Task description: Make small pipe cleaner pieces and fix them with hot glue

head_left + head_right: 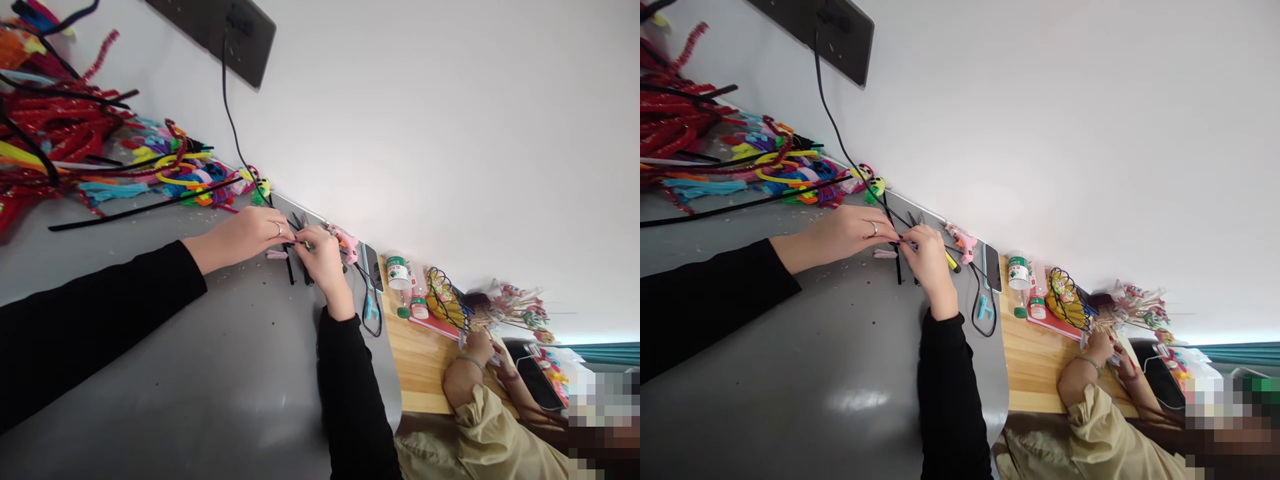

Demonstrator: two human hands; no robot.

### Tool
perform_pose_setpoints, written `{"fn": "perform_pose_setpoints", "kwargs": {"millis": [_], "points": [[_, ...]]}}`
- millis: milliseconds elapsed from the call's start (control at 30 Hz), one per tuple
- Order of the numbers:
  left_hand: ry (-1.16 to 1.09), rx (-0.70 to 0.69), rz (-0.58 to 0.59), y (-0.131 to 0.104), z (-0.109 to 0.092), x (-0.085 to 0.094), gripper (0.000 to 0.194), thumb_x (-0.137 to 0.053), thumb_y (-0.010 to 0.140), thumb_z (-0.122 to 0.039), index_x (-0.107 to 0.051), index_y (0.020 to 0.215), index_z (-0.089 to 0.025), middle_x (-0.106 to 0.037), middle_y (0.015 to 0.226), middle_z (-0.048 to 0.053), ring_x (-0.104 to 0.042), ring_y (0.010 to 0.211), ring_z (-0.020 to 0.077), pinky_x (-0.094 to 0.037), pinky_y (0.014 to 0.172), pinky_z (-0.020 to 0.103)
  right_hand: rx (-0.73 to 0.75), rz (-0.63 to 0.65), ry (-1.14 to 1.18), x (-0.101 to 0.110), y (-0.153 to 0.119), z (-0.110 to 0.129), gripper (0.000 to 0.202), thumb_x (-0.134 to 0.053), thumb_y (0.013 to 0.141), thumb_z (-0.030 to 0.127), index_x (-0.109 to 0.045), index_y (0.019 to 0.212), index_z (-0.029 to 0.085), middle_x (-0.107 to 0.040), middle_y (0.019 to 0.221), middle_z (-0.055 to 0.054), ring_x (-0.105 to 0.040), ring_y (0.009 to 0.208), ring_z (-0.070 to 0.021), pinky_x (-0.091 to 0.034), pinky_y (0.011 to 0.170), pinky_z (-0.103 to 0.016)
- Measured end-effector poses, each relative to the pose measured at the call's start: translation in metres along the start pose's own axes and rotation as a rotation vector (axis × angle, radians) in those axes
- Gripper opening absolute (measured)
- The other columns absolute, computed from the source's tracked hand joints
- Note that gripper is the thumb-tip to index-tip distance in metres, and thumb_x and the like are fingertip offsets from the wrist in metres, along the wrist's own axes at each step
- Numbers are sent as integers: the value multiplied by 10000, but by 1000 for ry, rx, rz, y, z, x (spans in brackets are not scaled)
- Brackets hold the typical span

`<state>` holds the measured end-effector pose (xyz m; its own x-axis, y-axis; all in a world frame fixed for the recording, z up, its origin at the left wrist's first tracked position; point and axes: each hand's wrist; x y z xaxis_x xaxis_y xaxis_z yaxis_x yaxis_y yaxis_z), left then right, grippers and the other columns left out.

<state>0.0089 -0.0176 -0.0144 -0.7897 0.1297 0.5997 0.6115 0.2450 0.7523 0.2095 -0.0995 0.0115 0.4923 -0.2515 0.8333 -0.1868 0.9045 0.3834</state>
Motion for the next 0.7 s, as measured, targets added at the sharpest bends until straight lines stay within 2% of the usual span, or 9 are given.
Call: {"fn": "perform_pose_setpoints", "kwargs": {"millis": [567,633,700], "points": [[54,-15,-33,0,0,-1,415,-453,1123,-337,-790,950,-167,-786,892,86,-747,841,194,-572,772,269,17,3,6,0,0,1,175,-674,920,97,-763,840,225,-778,927,-43,-700,936,-224,-519,894,-360],[62,4,-39,0,1,0,412,-462,1118,-345,-795,954,-166,-794,910,88,-750,844,204,-581,769,281,1,6,16,0,0,2,145,-681,933,132,-783,927,234,-780,970,-43,-697,966,-222,-520,901,-356],[72,46,-59,0,2,1,413,-463,1111,-347,-802,953,-173,-803,931,88,-753,854,210,-593,785,294,-20,-7,43,0,0,3,194,-707,936,175,-778,1105,237,-781,1034,-50,-692,1007,-222,-525,929,-359]]}}
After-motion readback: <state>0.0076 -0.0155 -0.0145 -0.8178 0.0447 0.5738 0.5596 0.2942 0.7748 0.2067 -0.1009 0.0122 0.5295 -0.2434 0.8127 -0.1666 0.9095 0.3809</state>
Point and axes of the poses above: each hand's wrist, its own y-axis towards the middle knuckle, its own x-axis out of the back of the hand, z = x × y
